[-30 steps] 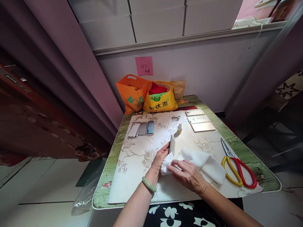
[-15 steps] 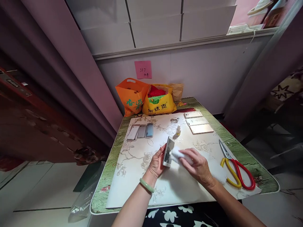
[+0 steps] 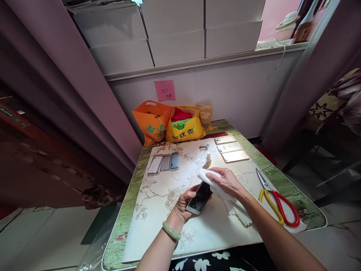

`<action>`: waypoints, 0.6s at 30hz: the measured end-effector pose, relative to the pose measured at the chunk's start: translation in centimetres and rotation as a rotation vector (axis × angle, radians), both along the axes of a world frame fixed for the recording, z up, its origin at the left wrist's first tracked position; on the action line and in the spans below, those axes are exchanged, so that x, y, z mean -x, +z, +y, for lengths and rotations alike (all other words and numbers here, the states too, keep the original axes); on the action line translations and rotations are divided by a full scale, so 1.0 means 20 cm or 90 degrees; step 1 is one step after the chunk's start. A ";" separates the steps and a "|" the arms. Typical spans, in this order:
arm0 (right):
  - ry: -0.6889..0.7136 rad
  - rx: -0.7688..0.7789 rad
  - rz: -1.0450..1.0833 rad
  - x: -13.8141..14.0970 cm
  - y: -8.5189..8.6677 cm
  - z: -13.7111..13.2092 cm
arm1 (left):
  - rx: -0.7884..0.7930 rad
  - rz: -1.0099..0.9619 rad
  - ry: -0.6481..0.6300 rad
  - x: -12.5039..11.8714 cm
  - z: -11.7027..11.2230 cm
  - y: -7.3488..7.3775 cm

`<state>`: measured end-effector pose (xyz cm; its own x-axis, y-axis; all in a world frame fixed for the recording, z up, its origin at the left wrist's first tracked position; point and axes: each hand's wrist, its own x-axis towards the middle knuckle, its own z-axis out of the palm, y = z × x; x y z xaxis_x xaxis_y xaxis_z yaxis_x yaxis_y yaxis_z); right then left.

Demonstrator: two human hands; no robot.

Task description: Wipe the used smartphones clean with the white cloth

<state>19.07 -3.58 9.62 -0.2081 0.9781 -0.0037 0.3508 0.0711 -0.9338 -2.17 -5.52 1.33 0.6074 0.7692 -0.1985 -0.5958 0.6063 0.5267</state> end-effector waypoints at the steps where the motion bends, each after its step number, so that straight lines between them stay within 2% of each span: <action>1: 0.002 0.023 0.025 -0.01 -0.02 -0.01 | 0.000 -0.001 0.001 0.00 0.00 0.00; 7: -0.076 0.015 0.102 -0.04 -0.18 -0.07 | 0.016 -0.009 0.023 0.01 0.00 0.00; 11: -0.119 0.093 0.136 -0.05 -0.26 -0.08 | 0.030 -0.026 0.072 0.00 0.01 0.00; 13: -0.124 0.122 0.120 -0.06 -0.27 -0.07 | 0.045 -0.042 0.106 0.00 0.02 0.00; 15: -0.138 0.109 0.072 -0.06 -0.26 -0.05 | 0.072 -0.052 0.155 0.00 0.03 0.00; 18: -0.208 -0.005 -0.035 -0.01 -0.23 -0.01 | 0.124 -0.045 0.224 0.00 0.05 0.00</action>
